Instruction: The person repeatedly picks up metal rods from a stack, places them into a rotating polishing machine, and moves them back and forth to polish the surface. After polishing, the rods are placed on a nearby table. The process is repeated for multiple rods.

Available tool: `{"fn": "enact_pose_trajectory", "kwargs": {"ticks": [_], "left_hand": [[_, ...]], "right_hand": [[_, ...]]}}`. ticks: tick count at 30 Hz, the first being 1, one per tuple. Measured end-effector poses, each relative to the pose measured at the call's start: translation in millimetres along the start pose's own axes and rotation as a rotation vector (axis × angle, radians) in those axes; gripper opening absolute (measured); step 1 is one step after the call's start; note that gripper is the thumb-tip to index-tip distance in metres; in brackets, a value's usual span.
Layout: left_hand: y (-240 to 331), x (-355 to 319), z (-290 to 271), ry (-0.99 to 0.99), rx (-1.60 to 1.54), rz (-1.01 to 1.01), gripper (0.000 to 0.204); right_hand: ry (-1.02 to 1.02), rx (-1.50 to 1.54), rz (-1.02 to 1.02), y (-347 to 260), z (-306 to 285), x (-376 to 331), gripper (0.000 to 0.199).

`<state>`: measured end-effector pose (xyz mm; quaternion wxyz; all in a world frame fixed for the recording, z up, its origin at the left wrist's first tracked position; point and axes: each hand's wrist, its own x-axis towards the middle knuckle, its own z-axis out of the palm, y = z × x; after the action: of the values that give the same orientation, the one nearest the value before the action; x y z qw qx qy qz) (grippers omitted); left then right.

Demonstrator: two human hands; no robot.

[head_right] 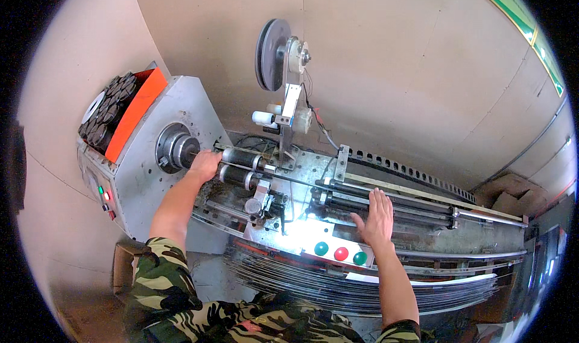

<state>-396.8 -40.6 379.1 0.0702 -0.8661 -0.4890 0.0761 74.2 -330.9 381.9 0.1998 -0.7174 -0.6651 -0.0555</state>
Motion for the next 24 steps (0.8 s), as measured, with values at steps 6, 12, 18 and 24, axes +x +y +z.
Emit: {"fn": "enact_pose_trajectory", "kwargs": {"ticks": [6,12,18,24], "left_hand": [[-4.3,0.7,1.9,0.018,0.01,0.028,0.019],[-5.6,2.0,-1.6,0.033,-0.016,0.043,0.019],[-13.4,4.6,7.3,0.029,-0.028,0.067,0.021],[-14.7,1.9,10.0,0.1,-0.058,0.102,0.023]], "right_hand": [[0.012,-0.018,0.01,-2.2,4.0,2.6,0.078],[0.036,-0.028,0.022,-4.5,7.8,6.1,0.076],[0.052,-0.029,0.052,-11.2,10.9,5.8,0.074],[0.064,-0.027,0.079,-11.9,18.7,7.5,0.071]]}}
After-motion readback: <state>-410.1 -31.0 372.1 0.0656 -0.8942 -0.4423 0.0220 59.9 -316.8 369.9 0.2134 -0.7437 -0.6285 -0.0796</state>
